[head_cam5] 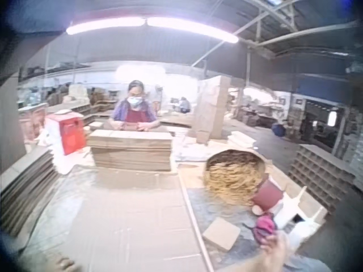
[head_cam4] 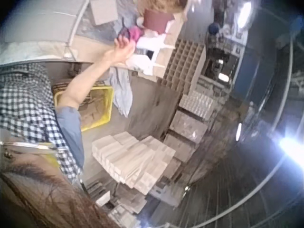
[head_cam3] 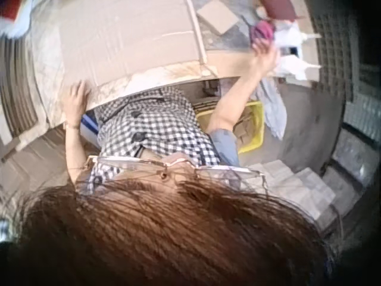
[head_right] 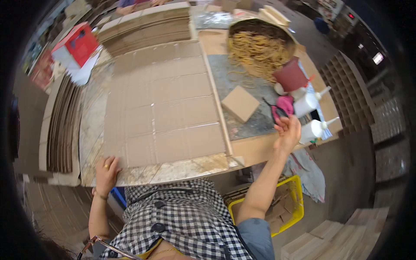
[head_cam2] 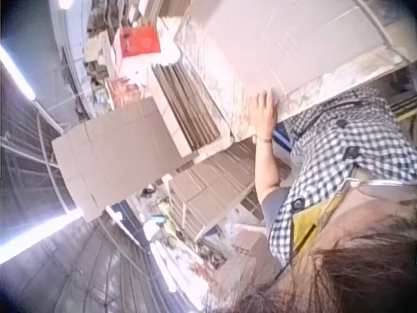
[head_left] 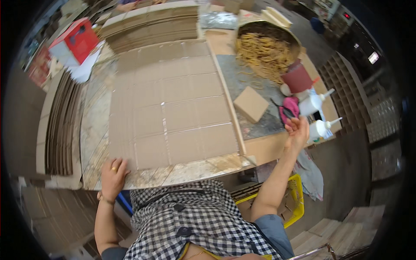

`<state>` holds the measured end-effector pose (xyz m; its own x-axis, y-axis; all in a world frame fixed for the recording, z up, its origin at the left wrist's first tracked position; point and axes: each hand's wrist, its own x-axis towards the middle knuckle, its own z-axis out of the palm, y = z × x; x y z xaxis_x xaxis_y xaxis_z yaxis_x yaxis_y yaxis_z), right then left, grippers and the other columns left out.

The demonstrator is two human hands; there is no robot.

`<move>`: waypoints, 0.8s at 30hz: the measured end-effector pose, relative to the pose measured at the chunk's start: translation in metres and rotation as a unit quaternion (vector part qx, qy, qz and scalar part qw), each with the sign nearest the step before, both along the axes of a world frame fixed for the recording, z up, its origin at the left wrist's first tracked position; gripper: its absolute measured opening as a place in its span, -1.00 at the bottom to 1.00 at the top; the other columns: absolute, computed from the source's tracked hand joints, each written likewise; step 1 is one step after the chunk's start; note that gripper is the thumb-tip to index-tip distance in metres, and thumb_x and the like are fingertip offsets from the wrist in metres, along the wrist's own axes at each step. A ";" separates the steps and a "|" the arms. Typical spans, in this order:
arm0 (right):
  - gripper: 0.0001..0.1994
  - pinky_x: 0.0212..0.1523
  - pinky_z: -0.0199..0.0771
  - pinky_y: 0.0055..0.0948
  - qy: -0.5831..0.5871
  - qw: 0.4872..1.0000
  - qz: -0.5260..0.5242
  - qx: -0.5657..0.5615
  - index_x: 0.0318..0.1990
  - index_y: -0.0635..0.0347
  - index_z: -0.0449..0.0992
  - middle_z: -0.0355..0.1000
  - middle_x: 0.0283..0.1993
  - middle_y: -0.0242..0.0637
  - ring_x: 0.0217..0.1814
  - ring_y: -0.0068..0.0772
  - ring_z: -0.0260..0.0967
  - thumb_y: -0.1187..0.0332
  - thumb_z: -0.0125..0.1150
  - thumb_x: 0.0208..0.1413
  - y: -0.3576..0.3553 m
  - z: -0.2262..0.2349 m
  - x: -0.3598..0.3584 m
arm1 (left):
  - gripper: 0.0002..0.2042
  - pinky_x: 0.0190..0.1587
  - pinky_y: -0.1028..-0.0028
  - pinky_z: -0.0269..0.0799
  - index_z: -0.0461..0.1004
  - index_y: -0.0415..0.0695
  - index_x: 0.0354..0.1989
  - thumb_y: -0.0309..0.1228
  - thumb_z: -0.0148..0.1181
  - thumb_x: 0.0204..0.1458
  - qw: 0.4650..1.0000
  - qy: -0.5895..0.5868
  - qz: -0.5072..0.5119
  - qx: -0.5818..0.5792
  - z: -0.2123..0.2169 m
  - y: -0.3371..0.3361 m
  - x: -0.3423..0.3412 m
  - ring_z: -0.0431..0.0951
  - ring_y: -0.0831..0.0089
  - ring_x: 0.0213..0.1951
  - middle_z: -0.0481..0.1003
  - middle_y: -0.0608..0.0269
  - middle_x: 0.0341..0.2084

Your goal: The person is seen applying glue to cardboard sheets and folding them into small square boxes, then securing them with rubber bands.

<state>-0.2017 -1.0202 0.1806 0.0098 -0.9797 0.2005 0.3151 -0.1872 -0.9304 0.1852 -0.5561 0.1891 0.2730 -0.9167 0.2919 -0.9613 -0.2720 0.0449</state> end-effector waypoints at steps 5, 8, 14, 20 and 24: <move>-0.14 0.20 0.22 -0.16 0.709 0.634 0.005 -0.309 0.18 0.32 0.25 0.29 0.14 0.08 0.21 0.01 0.24 -0.02 0.41 -0.25 0.017 0.034 0.111 | -0.61 -0.09 0.21 0.35 0.43 -0.20 -0.07 -0.44 0.18 -0.17 0.989 -0.135 -0.053 -0.010 0.006 -0.004 0.004 0.41 0.13 -0.13 0.40 0.08 -0.19; 0.02 0.26 0.13 -0.21 0.690 0.684 0.180 -0.154 0.24 0.30 0.17 0.16 0.25 0.13 0.31 0.06 0.10 -0.05 0.47 -0.43 -0.015 0.030 0.131 | -0.63 -0.12 0.25 0.35 0.44 -0.22 -0.08 -0.42 0.20 -0.13 0.976 -0.212 -0.057 -0.007 -0.002 0.010 -0.001 0.40 0.21 -0.16 0.38 0.11 -0.25; -0.04 0.15 0.27 -0.29 0.710 0.653 0.217 -0.151 0.22 0.32 0.23 0.33 0.12 0.15 0.15 -0.01 0.32 -0.06 0.40 -0.37 -0.011 0.049 0.140 | -0.69 -0.38 0.29 0.31 0.47 -0.18 -0.13 -0.45 0.25 -0.11 0.991 -0.098 0.050 -0.074 -0.023 0.016 -0.009 0.41 0.29 -0.46 0.35 0.27 -0.60; -0.40 -0.08 0.41 -0.32 0.634 0.711 0.257 -0.162 0.14 0.24 0.37 0.48 -0.15 0.11 -0.12 -0.05 0.48 0.11 0.20 -0.05 -0.012 0.067 0.129 | -0.72 -0.38 0.38 0.45 0.28 -0.18 -0.07 -0.47 0.16 0.07 0.822 0.380 0.151 -0.396 -0.034 -0.003 -0.023 0.46 0.41 -0.45 0.37 0.25 -0.47; -0.74 -0.37 0.43 -0.18 0.651 0.635 0.010 -0.415 -0.07 0.21 0.46 0.47 -0.43 0.00 -0.43 0.01 0.45 0.42 0.03 0.07 0.027 0.086 0.144 | -0.77 -0.31 0.43 0.54 0.11 -0.14 -0.16 -0.47 0.06 0.16 0.540 0.584 0.223 -0.563 -0.037 -0.021 -0.038 0.46 0.50 -0.40 0.34 0.23 -0.35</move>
